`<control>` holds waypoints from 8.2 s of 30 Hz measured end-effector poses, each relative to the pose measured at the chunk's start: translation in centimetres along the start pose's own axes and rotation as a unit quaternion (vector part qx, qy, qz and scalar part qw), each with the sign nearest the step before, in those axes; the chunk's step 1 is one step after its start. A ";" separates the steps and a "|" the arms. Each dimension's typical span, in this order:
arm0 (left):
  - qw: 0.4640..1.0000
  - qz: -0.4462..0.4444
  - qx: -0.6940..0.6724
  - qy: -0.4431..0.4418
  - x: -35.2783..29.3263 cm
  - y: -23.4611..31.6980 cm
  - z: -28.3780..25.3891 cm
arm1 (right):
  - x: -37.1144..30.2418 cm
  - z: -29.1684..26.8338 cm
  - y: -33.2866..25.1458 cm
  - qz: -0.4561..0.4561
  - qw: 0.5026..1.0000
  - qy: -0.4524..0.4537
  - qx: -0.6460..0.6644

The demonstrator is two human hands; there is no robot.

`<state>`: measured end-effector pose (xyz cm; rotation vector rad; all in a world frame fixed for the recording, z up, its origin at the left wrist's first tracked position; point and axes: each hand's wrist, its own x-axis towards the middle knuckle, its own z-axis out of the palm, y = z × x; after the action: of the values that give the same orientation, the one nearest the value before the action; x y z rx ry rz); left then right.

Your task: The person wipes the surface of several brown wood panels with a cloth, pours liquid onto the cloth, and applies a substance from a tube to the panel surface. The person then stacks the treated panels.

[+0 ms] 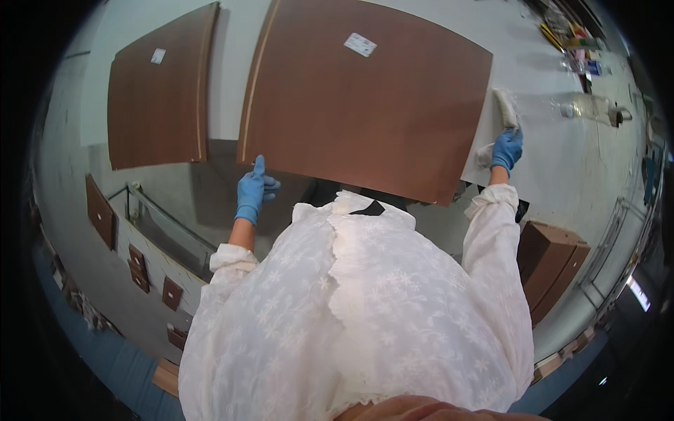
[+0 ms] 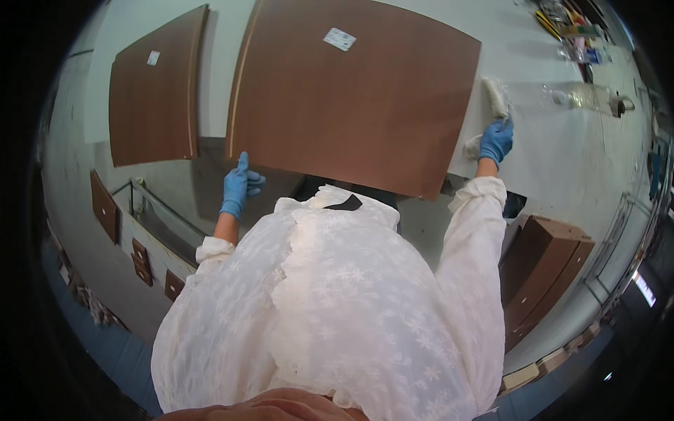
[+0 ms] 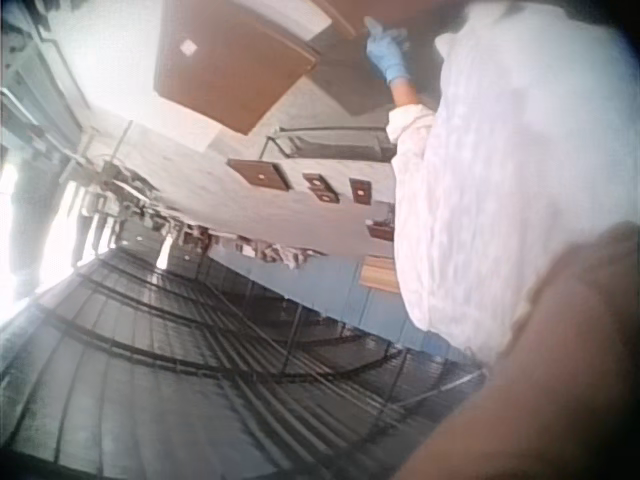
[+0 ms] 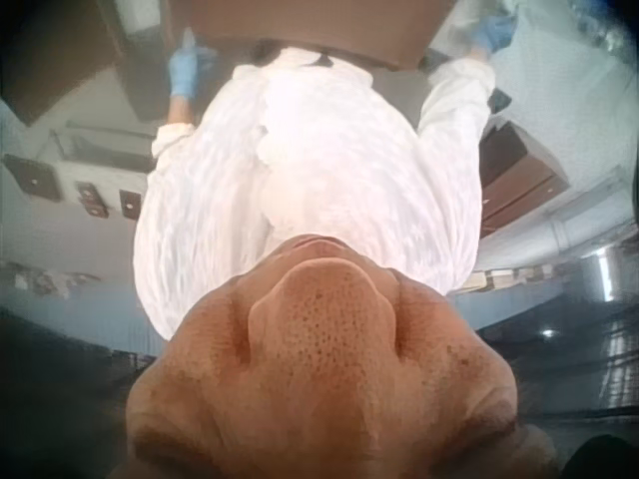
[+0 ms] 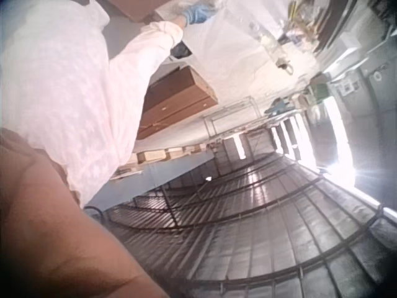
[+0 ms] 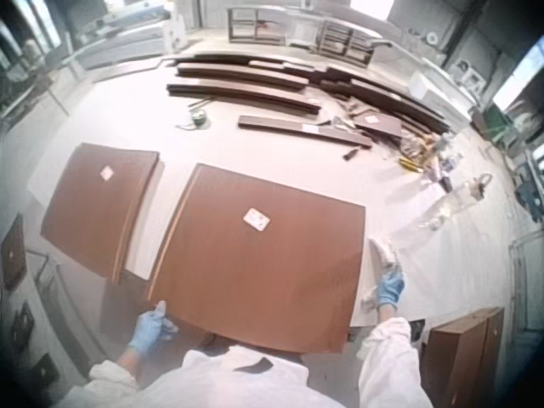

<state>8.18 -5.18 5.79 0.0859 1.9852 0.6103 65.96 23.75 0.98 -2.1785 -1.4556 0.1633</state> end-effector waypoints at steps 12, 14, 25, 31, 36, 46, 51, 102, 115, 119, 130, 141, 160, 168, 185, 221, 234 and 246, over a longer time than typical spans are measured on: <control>0.841 0.077 -0.530 -0.072 8.9 -5.0 1.3 | -24.5 6.6 -26.8 -0.609 0.729 -0.301 0.086; 0.843 0.063 -0.532 -0.052 9.1 -5.6 1.3 | -22.3 10.1 -30.4 -0.619 0.725 -0.288 0.090; 0.831 0.034 -0.542 -0.124 8.3 -5.1 0.3 | -18.5 19.6 -44.6 -0.519 0.824 -0.227 -0.008; 0.662 0.066 -0.655 -0.358 8.3 -3.9 -0.7 | -36.1 6.3 -31.6 -0.646 0.568 -0.507 0.052; 0.840 -0.004 -0.526 -0.132 8.1 -3.7 -1.1 | -34.4 9.5 -29.4 -0.661 0.612 -0.408 0.151; 0.838 -0.061 -0.535 -0.086 8.0 -3.2 -0.6 | -15.3 16.5 -36.1 -0.526 0.824 -0.209 0.023; 0.850 -0.029 -0.519 -0.084 8.5 -3.5 -0.2 | -28.2 5.8 -23.6 -0.628 0.696 -0.323 0.129; 0.881 -0.062 -0.468 -0.045 10.1 -2.4 -2.1 | -0.7 14.0 -22.7 -0.299 0.945 0.005 -0.129; 0.899 -0.073 -0.432 -0.011 9.8 -1.5 -2.4 | -1.0 17.8 -33.4 -0.400 0.863 -0.309 -0.016; 0.899 -0.058 -0.433 -0.007 9.6 -1.1 -2.4 | 6.5 13.0 -21.9 -0.346 0.918 -0.083 -0.175; 0.895 -0.063 -0.440 -0.028 10.8 -0.7 -3.6 | -26.5 3.3 -18.9 -0.540 0.767 -0.343 0.047; 0.886 -0.057 -0.459 -0.019 11.7 -0.7 -4.1 | -2.5 -2.0 -3.5 -0.335 0.928 0.009 -0.166; 0.961 0.213 0.078 0.160 11.8 0.9 -7.4 | -18.3 -1.1 -2.9 0.280 0.937 -0.207 0.031; 0.973 0.131 0.081 0.170 13.2 4.9 -4.7 | -19.9 1.7 -4.2 0.304 0.936 -0.133 0.117; 0.836 0.456 -0.301 -0.049 1.5 13.9 -5.3 | -21.8 -17.0 -6.2 0.171 0.830 0.180 0.500; 0.664 0.535 0.342 -0.395 -44.8 -15.3 70.3 | -59.7 -47.9 49.9 0.590 0.581 0.467 0.308; 0.365 0.643 0.491 -0.460 -70.3 -38.4 100.3 | -65.6 -55.9 64.6 0.606 0.316 0.620 0.386; 0.322 0.620 0.538 -0.472 -88.2 -60.9 119.8 | -70.8 -68.6 88.0 0.591 0.260 0.630 0.432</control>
<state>165.03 -40.38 7.32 2.3380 0.3586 -0.1644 134.81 -88.97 5.80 -1.0036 1.1552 -0.2371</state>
